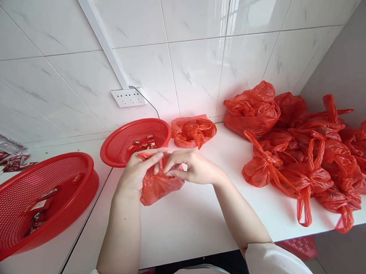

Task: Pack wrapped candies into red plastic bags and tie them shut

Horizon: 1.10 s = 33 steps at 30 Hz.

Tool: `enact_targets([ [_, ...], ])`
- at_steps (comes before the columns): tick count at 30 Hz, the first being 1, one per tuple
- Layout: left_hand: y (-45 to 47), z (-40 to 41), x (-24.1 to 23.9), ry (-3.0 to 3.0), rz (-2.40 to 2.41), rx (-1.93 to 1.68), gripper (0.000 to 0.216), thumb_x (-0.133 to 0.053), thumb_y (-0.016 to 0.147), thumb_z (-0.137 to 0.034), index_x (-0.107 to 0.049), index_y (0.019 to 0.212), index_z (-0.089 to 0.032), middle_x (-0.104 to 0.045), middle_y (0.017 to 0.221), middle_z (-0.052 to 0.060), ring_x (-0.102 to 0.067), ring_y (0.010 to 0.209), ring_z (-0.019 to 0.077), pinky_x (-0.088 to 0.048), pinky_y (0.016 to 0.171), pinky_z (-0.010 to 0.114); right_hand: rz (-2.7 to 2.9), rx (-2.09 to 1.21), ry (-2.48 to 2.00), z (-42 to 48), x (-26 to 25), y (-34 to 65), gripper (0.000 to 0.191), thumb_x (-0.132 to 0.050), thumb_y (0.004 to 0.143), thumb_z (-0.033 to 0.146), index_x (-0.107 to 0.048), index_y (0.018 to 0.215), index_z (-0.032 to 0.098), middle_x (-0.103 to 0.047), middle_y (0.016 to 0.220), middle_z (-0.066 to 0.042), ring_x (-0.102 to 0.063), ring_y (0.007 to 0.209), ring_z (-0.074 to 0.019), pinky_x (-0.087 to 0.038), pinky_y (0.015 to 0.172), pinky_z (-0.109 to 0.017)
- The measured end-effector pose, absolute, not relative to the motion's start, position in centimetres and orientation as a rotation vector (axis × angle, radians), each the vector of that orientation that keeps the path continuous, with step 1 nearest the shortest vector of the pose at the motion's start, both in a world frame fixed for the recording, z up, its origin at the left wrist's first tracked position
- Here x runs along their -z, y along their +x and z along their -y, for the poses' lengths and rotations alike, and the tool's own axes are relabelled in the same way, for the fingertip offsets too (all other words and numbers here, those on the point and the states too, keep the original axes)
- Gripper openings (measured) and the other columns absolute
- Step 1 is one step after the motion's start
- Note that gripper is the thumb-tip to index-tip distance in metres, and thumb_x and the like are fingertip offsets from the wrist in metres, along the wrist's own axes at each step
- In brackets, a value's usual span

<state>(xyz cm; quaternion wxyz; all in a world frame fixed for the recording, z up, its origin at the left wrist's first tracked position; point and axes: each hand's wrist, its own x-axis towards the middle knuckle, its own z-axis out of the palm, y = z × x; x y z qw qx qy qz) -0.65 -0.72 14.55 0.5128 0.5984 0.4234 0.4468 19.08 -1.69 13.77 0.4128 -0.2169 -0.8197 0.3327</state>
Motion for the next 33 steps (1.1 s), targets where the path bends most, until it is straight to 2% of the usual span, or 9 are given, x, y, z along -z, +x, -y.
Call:
enact_targets([
  [4,-1.1,1.5,-14.6,1.804,-1.04,-0.905,0.006,-0.062,0.08,-0.021,-0.064,0.085,-0.021,-0.067,0.077,-0.001,-0.061,0.063,0.0127,-0.049,0.06,0.025,1.877,-0.802,-0.675,0.7,-12.6,18.1,0.021,-0.061,0.09,0.038,-0.063,0.08,0.02,-0.064,0.083,-0.003,-0.06,0.079,-0.0146,-0.05,0.075,-0.029],
  [7,-1.3,2.5,-15.1,2.201,-1.126,-0.843,0.014,-0.054,0.079,-0.012,-0.061,0.084,-0.023,-0.066,0.08,-0.002,-0.061,0.069,0.0132,-0.049,0.065,0.025,1.708,-1.005,-0.69,-0.8,-11.0,17.2,0.026,-0.047,0.097,0.042,-0.062,0.101,0.021,-0.063,0.103,-0.006,-0.06,0.097,-0.0161,-0.049,0.087,-0.032],
  [9,-1.4,2.7,-15.1,2.387,-1.161,-0.891,0.015,-0.051,0.079,-0.009,-0.058,0.08,-0.023,-0.064,0.077,-0.003,-0.06,0.069,0.013,-0.049,0.067,0.026,1.684,-1.247,-0.649,-1.5,-10.2,16.8,0.033,-0.042,0.098,0.043,-0.058,0.119,0.023,-0.062,0.112,-0.006,-0.061,0.096,-0.0156,-0.051,0.082,-0.031],
  [12,-1.8,2.2,-15.0,2.487,-1.072,-1.079,0.017,-0.048,0.081,-0.006,-0.052,0.074,-0.021,-0.062,0.081,-0.001,-0.062,0.082,0.0143,-0.051,0.079,0.028,1.657,-1.404,-0.578,-1.8,-9.9,16.8,0.036,-0.05,0.095,0.04,-0.055,0.127,0.024,-0.064,0.111,-0.006,-0.061,0.085,-0.0138,-0.051,0.068,-0.026],
  [14,-1.9,1.7,-14.8,2.476,-1.002,-1.189,0.017,-0.049,0.083,-0.006,-0.053,0.075,-0.021,-0.063,0.091,0.001,-0.062,0.093,0.0156,-0.052,0.086,0.03,1.646,-1.419,-0.54,-1.7,-10.2,17.0,0.037,-0.057,0.091,0.037,-0.057,0.125,0.022,-0.065,0.11,-0.006,-0.059,0.085,-0.0138,-0.048,0.066,-0.024],
  [18,-1.8,1.0,-14.4,2.41,-0.991,-1.277,0.01,-0.058,0.082,-0.012,-0.057,0.085,-0.021,-0.056,0.101,0.004,-0.059,0.099,0.0173,-0.055,0.078,0.028,1.542,-1.45,-0.607,-1.5,-10.6,17.2,0.039,-0.062,0.088,0.041,-0.06,0.122,0.022,-0.066,0.095,-0.003,-0.054,0.067,-0.0097,-0.045,0.058,-0.022],
  [24,-1.7,0.7,-13.6,2.466,-1.026,-1.205,0.006,-0.065,0.081,-0.017,-0.061,0.08,-0.021,-0.062,0.079,0.0,-0.061,0.073,0.0136,-0.051,0.067,0.025,1.478,-1.474,-0.646,-2.1,-9.9,17.5,0.026,-0.075,0.077,0.04,-0.068,0.084,0.016,-0.063,0.072,0.001,-0.053,0.056,-0.0072,-0.047,0.053,-0.02],
  [29,-2.5,0.5,-13.6,2.361,-1.098,-1.223,0.004,-0.067,0.082,-0.025,-0.069,0.082,-0.021,-0.071,0.082,0.001,-0.066,0.077,0.0158,-0.053,0.07,0.026,1.481,-1.59,-0.675,-2.4,-10.2,18.9,0.032,-0.083,0.067,0.036,-0.067,0.085,0.015,-0.069,0.076,-0.001,-0.064,0.063,-0.0106,-0.055,0.062,-0.025],
  [33,-3.0,0.4,-13.9,2.334,-1.146,-1.167,0.009,-0.067,0.083,-0.031,-0.071,0.082,-0.023,-0.072,0.082,0.001,-0.065,0.077,0.0156,-0.051,0.068,0.025,1.588,-1.539,-0.699,-2.2,-10.7,19.8,0.028,-0.077,0.075,0.04,-0.065,0.077,0.015,-0.07,0.08,-0.004,-0.065,0.073,-0.0128,-0.054,0.069,-0.028],
])
